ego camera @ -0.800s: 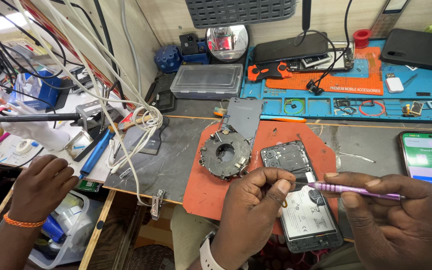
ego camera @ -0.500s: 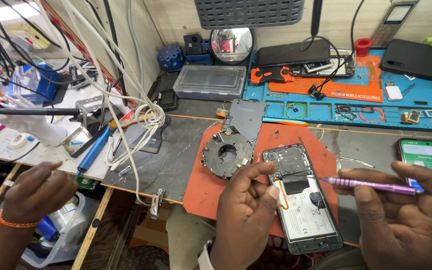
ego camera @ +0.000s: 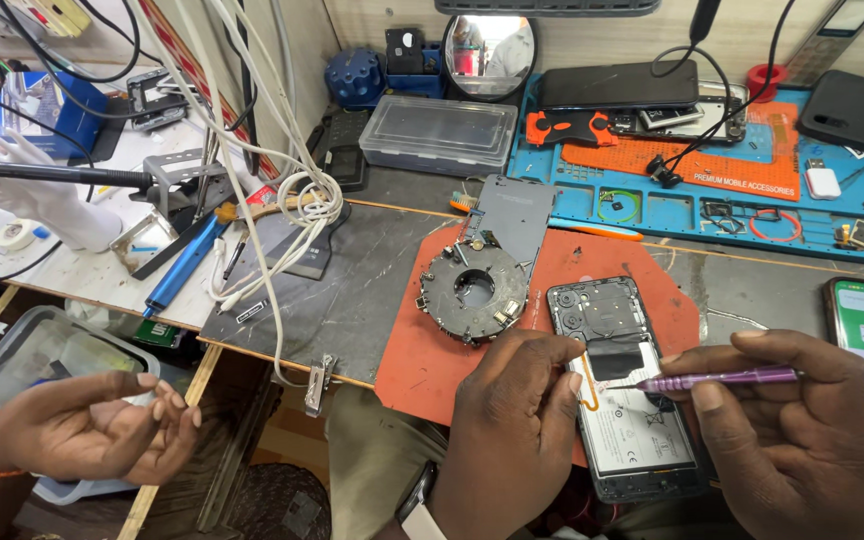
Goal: The person uses a purple screwdriver to remove screws from the back of a disassembled smartphone. They then use the screwdriver to pry and lift a small metal bracket from the phone's chassis.
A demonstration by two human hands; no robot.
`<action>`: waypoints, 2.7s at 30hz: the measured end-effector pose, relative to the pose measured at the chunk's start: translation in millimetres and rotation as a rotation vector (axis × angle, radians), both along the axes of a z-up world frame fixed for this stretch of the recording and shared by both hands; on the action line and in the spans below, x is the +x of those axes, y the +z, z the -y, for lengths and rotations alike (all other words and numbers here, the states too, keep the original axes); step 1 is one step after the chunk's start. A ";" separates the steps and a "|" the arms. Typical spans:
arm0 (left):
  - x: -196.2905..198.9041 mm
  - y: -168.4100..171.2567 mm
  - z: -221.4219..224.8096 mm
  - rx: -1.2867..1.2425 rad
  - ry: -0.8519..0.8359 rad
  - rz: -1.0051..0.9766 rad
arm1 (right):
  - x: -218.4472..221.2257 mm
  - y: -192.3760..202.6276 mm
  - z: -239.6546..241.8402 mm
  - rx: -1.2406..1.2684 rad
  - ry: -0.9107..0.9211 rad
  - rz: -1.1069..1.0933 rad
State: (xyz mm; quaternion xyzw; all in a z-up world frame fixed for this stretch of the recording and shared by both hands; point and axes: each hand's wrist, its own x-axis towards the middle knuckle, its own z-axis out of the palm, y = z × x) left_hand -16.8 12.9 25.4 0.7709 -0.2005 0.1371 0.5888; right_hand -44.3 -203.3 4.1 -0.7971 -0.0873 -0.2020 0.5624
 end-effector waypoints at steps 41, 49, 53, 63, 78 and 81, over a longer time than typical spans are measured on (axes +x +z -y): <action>-6.1 -2.9 -0.8 -0.077 0.025 -0.040 | -11.4 -4.9 -5.5 -0.034 -0.074 0.027; -6.0 -1.2 3.5 -0.072 0.044 -0.090 | -11.3 -5.0 -10.7 -0.033 -0.106 0.034; -4.5 3.1 5.3 -0.035 -0.008 -0.089 | -11.8 -2.2 -13.8 0.039 -0.155 0.019; -3.2 4.3 12.2 0.147 -0.043 0.036 | -7.3 6.7 -2.5 0.094 -0.189 -0.103; -4.2 4.0 11.5 0.121 -0.044 -0.010 | -8.4 5.9 -6.2 0.090 -0.197 -0.083; -4.1 3.8 11.4 0.115 -0.035 0.021 | -8.6 6.5 -6.9 0.098 -0.198 -0.089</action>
